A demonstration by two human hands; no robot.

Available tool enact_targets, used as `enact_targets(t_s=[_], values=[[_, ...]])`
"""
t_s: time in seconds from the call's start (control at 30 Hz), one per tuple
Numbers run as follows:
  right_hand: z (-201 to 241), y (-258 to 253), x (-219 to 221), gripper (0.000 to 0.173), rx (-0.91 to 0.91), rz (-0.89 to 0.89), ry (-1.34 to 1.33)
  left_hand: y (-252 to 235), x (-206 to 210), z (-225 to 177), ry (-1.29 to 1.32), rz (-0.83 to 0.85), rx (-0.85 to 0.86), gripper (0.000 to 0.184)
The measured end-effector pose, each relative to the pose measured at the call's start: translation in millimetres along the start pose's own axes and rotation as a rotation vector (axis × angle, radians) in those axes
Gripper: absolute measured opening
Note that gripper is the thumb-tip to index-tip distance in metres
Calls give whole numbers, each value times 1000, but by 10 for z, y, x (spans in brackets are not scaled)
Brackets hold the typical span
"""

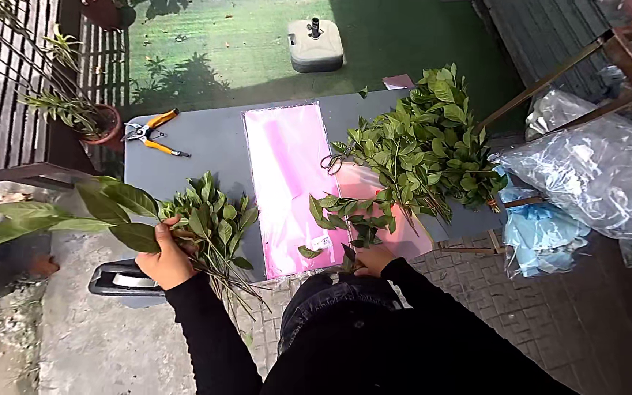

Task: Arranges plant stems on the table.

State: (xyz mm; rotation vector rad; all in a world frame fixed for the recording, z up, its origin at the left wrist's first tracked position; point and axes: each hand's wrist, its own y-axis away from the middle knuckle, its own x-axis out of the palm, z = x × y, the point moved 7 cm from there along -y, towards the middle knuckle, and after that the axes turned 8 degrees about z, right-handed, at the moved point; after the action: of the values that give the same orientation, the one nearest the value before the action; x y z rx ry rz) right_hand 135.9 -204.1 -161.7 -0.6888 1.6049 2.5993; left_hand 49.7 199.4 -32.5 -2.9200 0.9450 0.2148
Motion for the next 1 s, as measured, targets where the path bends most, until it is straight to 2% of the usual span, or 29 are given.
enact_targets(t_s=[0.07, 0.1, 0.17, 0.2, 0.27, 0.3, 0.37, 0.47, 0.5, 0.53, 0.6, 0.7, 0.8, 0.9, 0.93, 1.0], values=[[-150, 72, -385, 46, -26, -301, -129, -132, -72, 459, -363, 61, -188, 31], [-281, 42, -587, 49, 12, -481, -181, -170, -63, 711, -474, 117, -232, 45], [-610, -119, -895, 56, 175, -739, -174, -169, -4, 1001, -615, 159, -196, 86], [-765, -203, -982, 50, 262, -757, -177, -100, 48, 980, -641, 118, -145, 92], [-870, -212, -1095, 33, 341, -707, -193, 115, 266, 784, -588, 97, -41, 84], [-794, -102, -1145, 29, 317, -723, -195, 258, 443, 713, -514, 152, -20, 75], [-477, 163, -1210, 27, 169, -797, -187, 632, 912, 688, -286, 367, -98, 59], [222, 358, -1103, 25, -112, -882, -218, 1225, 1682, 682, 46, 805, -356, 45], [446, 360, -1043, 23, -195, -869, -205, 1353, 1864, 620, 112, 861, -382, 41], [623, 323, -974, 23, -263, -838, -187, 1417, 1987, 554, 173, 847, -366, 38], [794, 167, -802, 27, -345, -795, -154, 1392, 2106, 488, 281, 706, -258, 29], [727, 31, -590, 33, -379, -871, -90, 1269, 2069, 436, 401, 590, -182, 25], [449, -9, -423, 31, -314, -941, -16, 1056, 1822, 323, 506, 460, -94, 32], [-35, -98, -185, 29, -225, -985, 44, 662, 1397, 140, 609, 315, -45, 41], [-211, -118, -145, 30, -179, -953, 53, 517, 1241, 83, 613, 287, -39, 42], [-536, -124, -137, 38, -70, -776, 5, 272, 892, -27, 548, 223, -14, 43]])
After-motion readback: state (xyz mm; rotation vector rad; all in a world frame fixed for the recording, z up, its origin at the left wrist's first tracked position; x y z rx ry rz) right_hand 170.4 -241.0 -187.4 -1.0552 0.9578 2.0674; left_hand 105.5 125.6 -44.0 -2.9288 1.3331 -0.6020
